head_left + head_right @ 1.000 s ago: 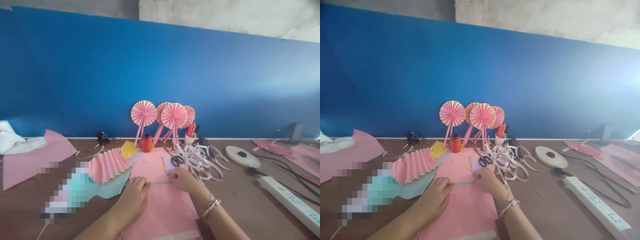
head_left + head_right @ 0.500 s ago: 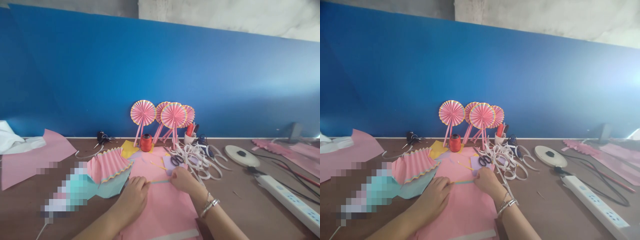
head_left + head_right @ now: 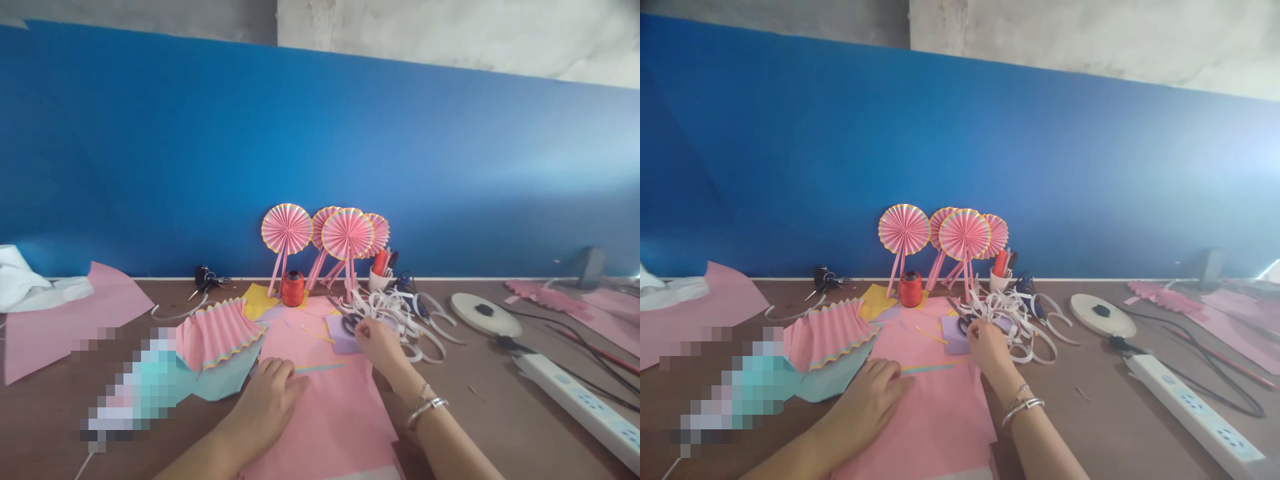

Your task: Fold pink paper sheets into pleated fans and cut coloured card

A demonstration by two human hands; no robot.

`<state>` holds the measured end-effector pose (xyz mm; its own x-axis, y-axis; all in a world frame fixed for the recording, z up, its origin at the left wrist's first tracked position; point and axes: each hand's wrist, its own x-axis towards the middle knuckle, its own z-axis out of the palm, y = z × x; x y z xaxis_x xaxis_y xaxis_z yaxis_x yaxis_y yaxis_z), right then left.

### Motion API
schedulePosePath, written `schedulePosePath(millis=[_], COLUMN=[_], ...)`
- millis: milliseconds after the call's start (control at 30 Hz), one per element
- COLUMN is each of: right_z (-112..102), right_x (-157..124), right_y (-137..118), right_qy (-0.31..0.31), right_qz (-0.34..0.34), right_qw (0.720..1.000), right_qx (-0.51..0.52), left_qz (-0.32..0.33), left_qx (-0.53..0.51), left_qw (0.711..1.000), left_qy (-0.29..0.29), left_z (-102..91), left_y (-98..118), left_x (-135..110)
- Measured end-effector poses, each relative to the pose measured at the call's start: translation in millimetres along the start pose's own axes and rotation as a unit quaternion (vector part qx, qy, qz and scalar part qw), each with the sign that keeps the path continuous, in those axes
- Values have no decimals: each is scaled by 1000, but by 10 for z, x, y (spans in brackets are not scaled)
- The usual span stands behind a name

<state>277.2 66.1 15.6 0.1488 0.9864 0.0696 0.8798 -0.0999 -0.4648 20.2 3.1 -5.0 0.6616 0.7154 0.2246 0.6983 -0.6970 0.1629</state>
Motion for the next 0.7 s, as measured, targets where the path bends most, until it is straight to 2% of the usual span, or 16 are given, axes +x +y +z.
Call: schedulePosePath(millis=[67, 200, 267, 333, 433, 500, 567, 633, 700], right_z=[43, 146, 180, 190, 175, 167, 172, 186, 198], right_x=[29, 77, 77, 63, 44, 50, 66, 79, 81], right_y=[41, 126, 141, 132, 105, 105, 126, 156, 175], right_qy=[8, 24, 14, 4, 1, 22, 54, 72, 66], right_qz=[-15, -119, -146, -134, -116, -138, -161, -155, -129], right_qw=[1000, 990, 985, 985, 991, 989, 985, 985, 988], right_qx=[18, 68, 96, 107, 71, 51, 36, -2, -55], left_qz=[3, 13, 11, -14, -109, -186, -238, -258, -264], left_qx=[-4, -28, -46, -49, 16, 79, 101, 93, 81], left_qw=[1000, 999, 999, 998, 992, 979, 966, 959, 956], left_qy=[4, 11, 19, 38, 59, 32, -32, -77, -98], left_z=[3, 6, -4, -31, -118, -204, -297, -377, -431], left_y=[-3, -14, -43, -101, -219, -290, -333, -344, -331], left_x=[-14, -28, -22, -13, -20, -44, -77, -106, -122])
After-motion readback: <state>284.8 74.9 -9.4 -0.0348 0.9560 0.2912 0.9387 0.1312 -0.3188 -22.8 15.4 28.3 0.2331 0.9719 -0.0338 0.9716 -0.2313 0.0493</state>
